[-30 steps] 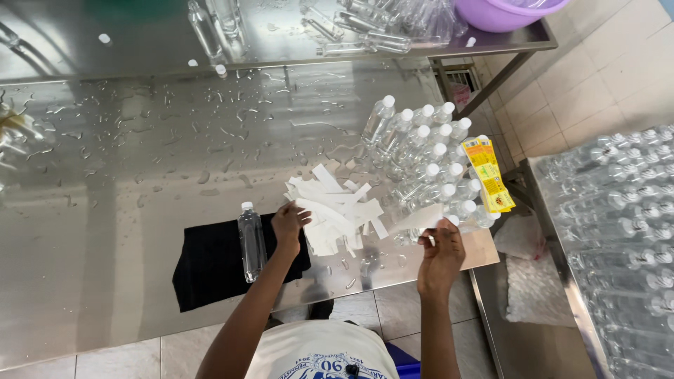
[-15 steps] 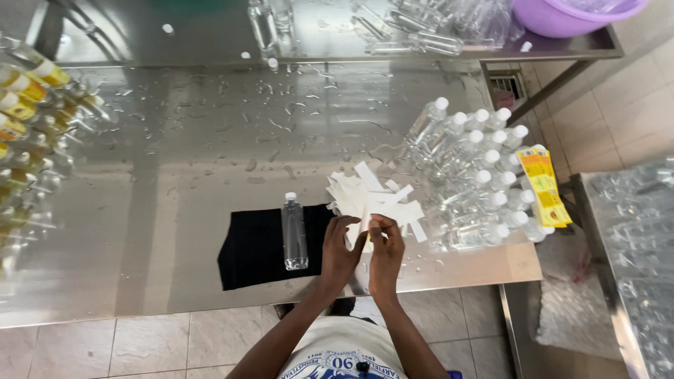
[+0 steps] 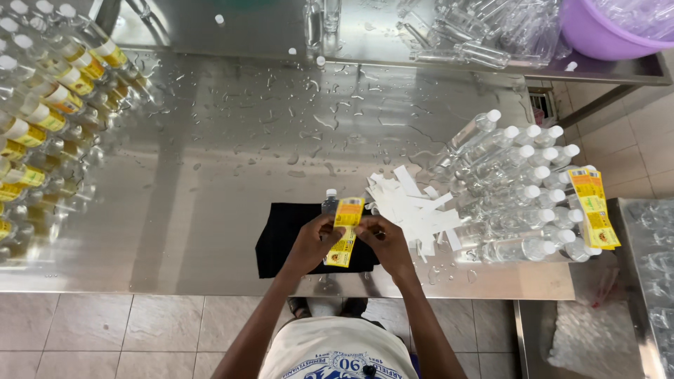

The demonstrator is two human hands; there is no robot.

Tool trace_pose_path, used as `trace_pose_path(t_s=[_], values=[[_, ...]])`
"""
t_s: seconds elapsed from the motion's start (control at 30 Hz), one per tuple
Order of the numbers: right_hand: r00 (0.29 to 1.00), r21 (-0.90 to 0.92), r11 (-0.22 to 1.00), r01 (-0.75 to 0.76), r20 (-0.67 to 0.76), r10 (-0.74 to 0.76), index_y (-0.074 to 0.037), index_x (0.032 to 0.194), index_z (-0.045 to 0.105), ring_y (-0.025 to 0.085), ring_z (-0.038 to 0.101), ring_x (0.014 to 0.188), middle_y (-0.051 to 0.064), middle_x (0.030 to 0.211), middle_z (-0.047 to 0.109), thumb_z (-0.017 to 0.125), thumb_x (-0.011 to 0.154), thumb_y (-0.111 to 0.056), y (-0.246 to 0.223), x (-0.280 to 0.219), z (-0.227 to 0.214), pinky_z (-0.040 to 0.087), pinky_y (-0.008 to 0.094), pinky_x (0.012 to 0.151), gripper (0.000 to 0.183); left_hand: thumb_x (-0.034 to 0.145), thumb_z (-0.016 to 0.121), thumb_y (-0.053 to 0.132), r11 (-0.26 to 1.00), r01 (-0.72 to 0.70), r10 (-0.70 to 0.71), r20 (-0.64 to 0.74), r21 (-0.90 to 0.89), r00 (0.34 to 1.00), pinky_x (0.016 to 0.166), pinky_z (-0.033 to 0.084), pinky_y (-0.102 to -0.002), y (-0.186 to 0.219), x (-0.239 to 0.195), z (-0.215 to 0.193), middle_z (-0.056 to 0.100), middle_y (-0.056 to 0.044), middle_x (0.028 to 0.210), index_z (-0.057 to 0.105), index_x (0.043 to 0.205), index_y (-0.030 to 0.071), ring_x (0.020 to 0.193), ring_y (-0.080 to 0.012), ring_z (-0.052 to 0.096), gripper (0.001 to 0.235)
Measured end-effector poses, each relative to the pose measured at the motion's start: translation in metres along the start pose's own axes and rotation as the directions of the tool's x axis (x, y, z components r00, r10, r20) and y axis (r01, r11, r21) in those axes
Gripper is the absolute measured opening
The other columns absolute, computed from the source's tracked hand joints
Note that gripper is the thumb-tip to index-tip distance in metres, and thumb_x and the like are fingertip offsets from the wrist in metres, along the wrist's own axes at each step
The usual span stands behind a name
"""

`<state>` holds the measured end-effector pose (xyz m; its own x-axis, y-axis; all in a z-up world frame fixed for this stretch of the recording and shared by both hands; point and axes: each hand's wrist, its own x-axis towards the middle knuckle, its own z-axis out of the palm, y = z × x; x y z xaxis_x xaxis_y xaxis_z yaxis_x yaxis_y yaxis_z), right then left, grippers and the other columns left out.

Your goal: The person stands at a stainless steel table and applies yellow labels to clear plastic bottles. They pick up a bottle, wrap a label around it, and place it on the table, repeating this process for multiple bottles. The person also arranges the labeled bottles into neat rows on the table.

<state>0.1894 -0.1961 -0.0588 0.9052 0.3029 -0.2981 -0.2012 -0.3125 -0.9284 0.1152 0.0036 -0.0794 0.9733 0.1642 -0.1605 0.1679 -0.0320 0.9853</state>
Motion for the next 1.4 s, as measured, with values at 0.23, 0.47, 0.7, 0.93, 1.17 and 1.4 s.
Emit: trace_pose_path(t_s=[0.23,0.47,0.7,0.93,1.17,1.4], values=[[0.989,0.342,0.935,-0.09,-0.082,0.125,-0.002,0.101,0.074,0.018,0.063,0.076,0.013,0.083,0.073,0.083,0.099,-0.018,0.025,-0.011,0.05,0.048,0.033,0.068,0.018,0.096,0.083,0.028,0.993,0.109,-0.117,-0.285,-0.044,0.951,0.09,0.058,-0.053,-0.028,-0.047,-0.059,0.066,-0.022,0.117,0.065,0.134,0.001,0.109,-0.0366,0.068,0.05],[0.942,0.784,0.591,-0.189,-0.026,0.335,-0.014,0.096,0.064,0.01,0.063,0.076,0.002,0.092,0.067,0.077,0.102,-0.013,0.076,-0.029,0.097,0.047,0.025,0.062,0.014,0.086,0.083,0.005,0.648,0.411,-0.541,-0.007,-0.641,0.841,0.076,0.061,-0.03,-0.054,-0.087,0.003,0.073,-0.006,0.111,0.065,0.133,0.007,0.103,-0.0151,0.072,0.05],[0.884,0.564,0.814,-0.14,-0.299,0.359,-0.006,0.092,0.066,0.018,0.062,0.069,0.01,0.079,0.067,0.078,0.108,-0.022,0.083,-0.033,0.112,0.053,0.032,0.07,0.025,0.101,0.086,0.027,0.658,0.306,-0.58,-0.203,-0.688,0.789,0.096,0.063,-0.051,-0.109,-0.037,0.026,0.068,-0.016,0.116,0.064,0.128,0.002,0.108,-0.0299,0.072,0.043],[0.844,0.299,0.928,-0.223,-0.417,0.337,-0.008,0.089,0.077,0.014,0.06,0.078,0.005,0.082,0.068,0.088,0.099,-0.034,0.116,-0.022,0.106,0.046,0.034,0.077,0.03,0.101,0.087,0.035,0.793,0.359,-0.539,-0.292,-0.493,0.79,0.093,0.057,-0.049,-0.114,-0.036,0.032,0.069,-0.011,0.109,0.068,0.125,0.005,0.106,-0.0238,0.068,0.043],[0.843,0.339,0.907,-0.252,-0.384,0.377,-0.008,0.094,0.078,0.013,0.058,0.089,0.003,0.086,0.069,0.089,0.098,-0.039,0.109,-0.024,0.112,0.047,0.035,0.087,0.033,0.092,0.095,0.033,0.809,0.39,-0.558,-0.368,-0.439,0.744,0.087,0.054,-0.045,-0.115,-0.033,0.034,0.07,-0.006,0.097,0.072,0.117,0.008,0.093,-0.0168,0.066,0.042],[0.857,0.338,0.906,-0.254,-0.356,0.373,-0.008,0.098,0.079,0.014,0.06,0.092,0.005,0.086,0.068,0.088,0.098,-0.042,0.104,-0.025,0.112,0.048,0.04,0.089,0.035,0.09,0.097,0.032,0.808,0.389,-0.563,-0.385,-0.444,0.731,0.091,0.051,-0.046,-0.109,-0.033,0.032,0.073,-0.006,0.101,0.071,0.122,0.009,0.094,-0.0147,0.063,0.047]])
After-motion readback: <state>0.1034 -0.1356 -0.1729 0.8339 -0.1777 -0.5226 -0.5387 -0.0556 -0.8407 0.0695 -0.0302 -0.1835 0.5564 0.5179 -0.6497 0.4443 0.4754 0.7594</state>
